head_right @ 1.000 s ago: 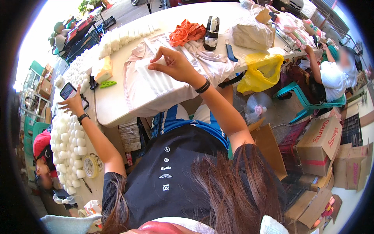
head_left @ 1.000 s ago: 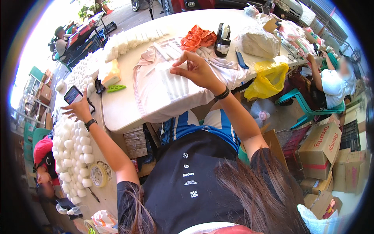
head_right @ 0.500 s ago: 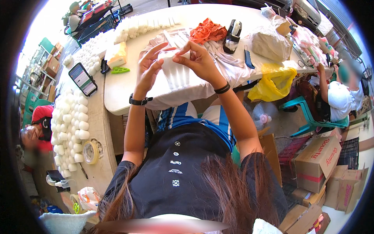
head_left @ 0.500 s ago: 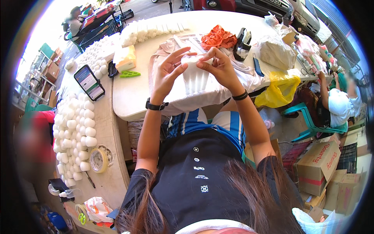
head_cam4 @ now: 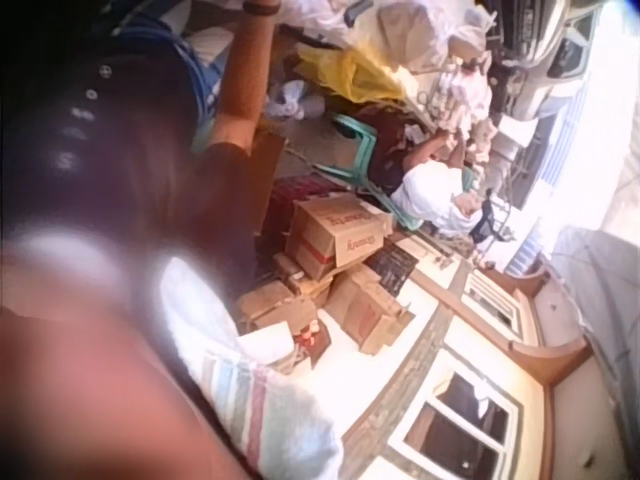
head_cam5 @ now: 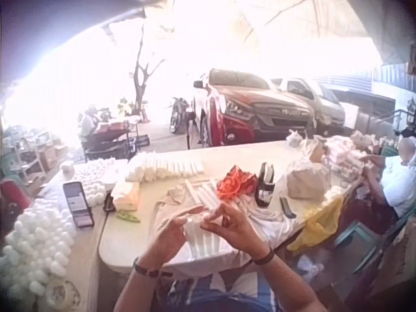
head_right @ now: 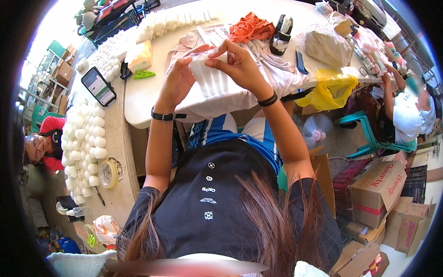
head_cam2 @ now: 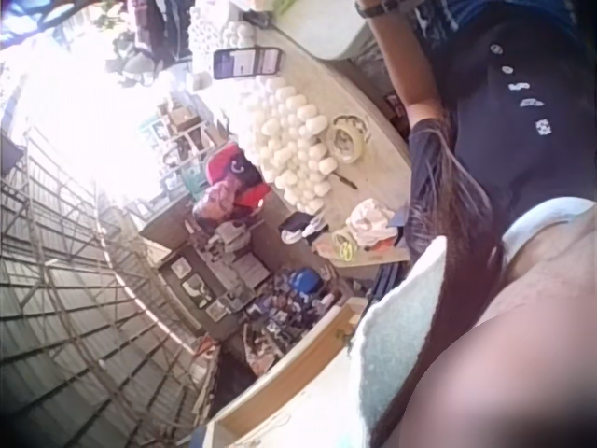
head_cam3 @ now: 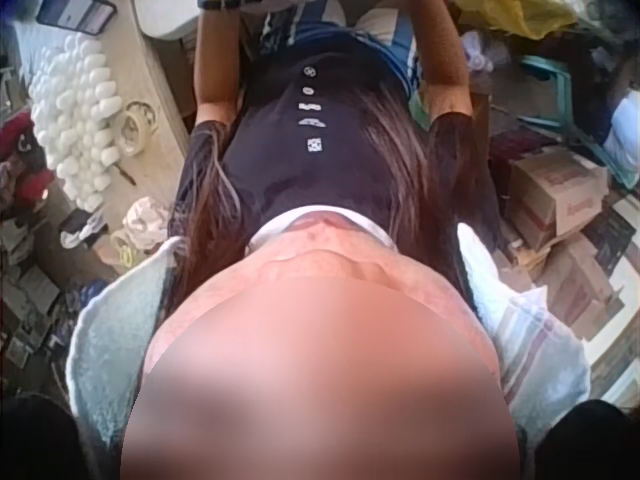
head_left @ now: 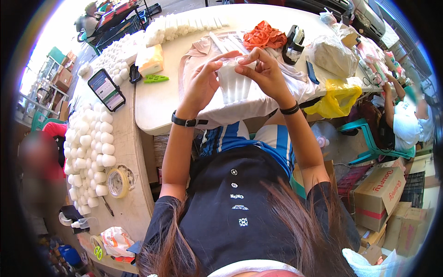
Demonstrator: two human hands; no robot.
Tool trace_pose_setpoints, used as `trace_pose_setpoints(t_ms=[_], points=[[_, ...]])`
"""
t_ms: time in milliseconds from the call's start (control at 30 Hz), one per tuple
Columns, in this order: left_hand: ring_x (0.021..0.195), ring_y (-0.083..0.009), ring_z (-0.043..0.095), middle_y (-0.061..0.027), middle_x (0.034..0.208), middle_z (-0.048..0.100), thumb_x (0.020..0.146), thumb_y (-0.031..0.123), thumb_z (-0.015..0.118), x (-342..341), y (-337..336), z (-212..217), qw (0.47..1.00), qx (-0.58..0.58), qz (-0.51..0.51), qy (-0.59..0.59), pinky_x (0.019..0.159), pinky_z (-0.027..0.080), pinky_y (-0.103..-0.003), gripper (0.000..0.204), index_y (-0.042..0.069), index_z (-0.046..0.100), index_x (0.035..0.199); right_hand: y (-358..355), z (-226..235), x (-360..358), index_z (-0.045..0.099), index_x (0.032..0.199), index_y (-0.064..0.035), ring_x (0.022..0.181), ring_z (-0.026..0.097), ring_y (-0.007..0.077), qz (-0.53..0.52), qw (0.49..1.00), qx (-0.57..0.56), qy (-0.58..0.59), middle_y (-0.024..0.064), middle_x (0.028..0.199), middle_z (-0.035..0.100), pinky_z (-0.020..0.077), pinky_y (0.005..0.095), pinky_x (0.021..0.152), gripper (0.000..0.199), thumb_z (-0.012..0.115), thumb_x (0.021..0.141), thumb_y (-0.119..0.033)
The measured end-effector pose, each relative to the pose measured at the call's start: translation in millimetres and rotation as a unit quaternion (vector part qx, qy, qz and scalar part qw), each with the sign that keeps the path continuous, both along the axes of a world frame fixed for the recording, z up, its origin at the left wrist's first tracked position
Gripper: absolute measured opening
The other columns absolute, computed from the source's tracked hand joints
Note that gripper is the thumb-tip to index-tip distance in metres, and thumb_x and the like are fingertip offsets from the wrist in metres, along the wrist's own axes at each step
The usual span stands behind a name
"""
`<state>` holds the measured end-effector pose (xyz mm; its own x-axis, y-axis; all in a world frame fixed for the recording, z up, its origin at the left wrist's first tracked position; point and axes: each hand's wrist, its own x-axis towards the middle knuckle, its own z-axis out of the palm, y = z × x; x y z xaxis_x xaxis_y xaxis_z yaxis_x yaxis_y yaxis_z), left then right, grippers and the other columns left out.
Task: The person repeatedly picks up white foam cylinders, rolls them on a table, and arranges them in rows. They also handle a small orange fabric piece and a blue plastic tool, placing items on a light-colored cloth covering the table.
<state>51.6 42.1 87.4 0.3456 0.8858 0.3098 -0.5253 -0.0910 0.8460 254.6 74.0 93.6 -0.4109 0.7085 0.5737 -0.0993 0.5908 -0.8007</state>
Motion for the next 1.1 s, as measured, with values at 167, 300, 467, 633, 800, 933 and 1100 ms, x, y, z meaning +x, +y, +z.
trace_pose_setpoints(t_ms=[167,300,467,633,800,933,1100], points=[[0.115,-0.0221,0.066,-0.017,0.134,0.064,0.102,0.019,0.052,0,0,6,0.996,-0.016,0.077,0.052,0.101,0.055,-0.04,0.037,-0.004,0.061,0.13,-1,1,-2,0.059,0.093,-0.0077,0.06,0.041,-0.0046,-0.003,1.0,0.024,0.0,-0.0058,0.089,0.062,0.03,0.0162,0.05,0.022,0.08,0.092,-0.014],[0.083,-0.0059,0.065,-0.009,0.114,0.072,0.108,0.022,0.05,14,1,-3,0.989,0.037,0.144,0.009,0.068,0.055,-0.02,0.031,0.001,0.069,0.12,0,3,-3,0.06,0.093,-0.0077,0.059,0.038,-0.005,-0.012,1.0,0.015,0.002,-0.0068,0.087,0.061,0.0283,0.0165,0.049,0.022,0.081,0.091,-0.016],[0.065,0.0022,0.05,-0.0054,0.116,0.072,0.11,0.028,0.047,18,3,-13,0.972,0.093,0.21,0.04,0.053,0.038,-0.015,0.033,0.004,0.069,0.116,0,4,-7,0.061,0.094,-0.008,0.059,0.037,-0.0054,0.022,0.999,-0.003,0.036,-0.0082,0.084,0.06,0.0275,0.0165,0.049,0.022,0.081,0.091,-0.017],[0.056,0.0044,0.036,-0.0036,0.119,0.072,0.107,0.022,0.052,22,0,-14,0.976,0.094,0.193,-0.023,0.048,0.027,-0.015,0.027,0.005,0.067,0.122,0,5,-7,0.06,0.095,-0.0078,0.059,0.039,-0.005,0.008,1.0,-0.001,0.022,-0.0073,0.086,0.062,0.0288,0.0164,0.05,0.023,0.081,0.091,-0.018],[0.057,0.0052,0.038,-0.0033,0.121,0.072,0.101,0.013,0.059,18,-2,-14,0.981,0.065,0.184,0.002,0.048,0.029,-0.014,0.031,0.003,0.064,0.13,-1,4,-6,0.06,0.095,-0.0074,0.061,0.041,-0.0051,0.004,1.0,-0.003,0.017,-0.006,0.088,0.063,0.031,0.0158,0.051,0.023,0.081,0.091,-0.017],[0.057,0.0061,0.039,-0.0031,0.119,0.072,0.1,0.012,0.06,18,-2,-15,0.982,0.091,0.16,-0.033,0.048,0.028,-0.013,0.033,0.003,0.065,0.131,-1,3,-6,0.06,0.095,-0.0075,0.061,0.041,-0.0051,-0.004,1.0,0.014,0.011,-0.0059,0.089,0.062,0.0312,0.0159,0.051,0.023,0.081,0.091,-0.016],[0.058,0.0055,0.041,-0.0039,0.112,0.074,0.099,0.011,0.062,16,-4,-10,0.98,0.067,0.186,0.014,0.049,0.03,-0.013,0.03,0.001,0.069,0.127,-3,2,-5,0.06,0.093,-0.0079,0.06,0.039,-0.0047,0.003,1.0,0.011,0.01,-0.0064,0.088,0.06,0.0297,0.0164,0.05,0.023,0.081,0.091,-0.016]])
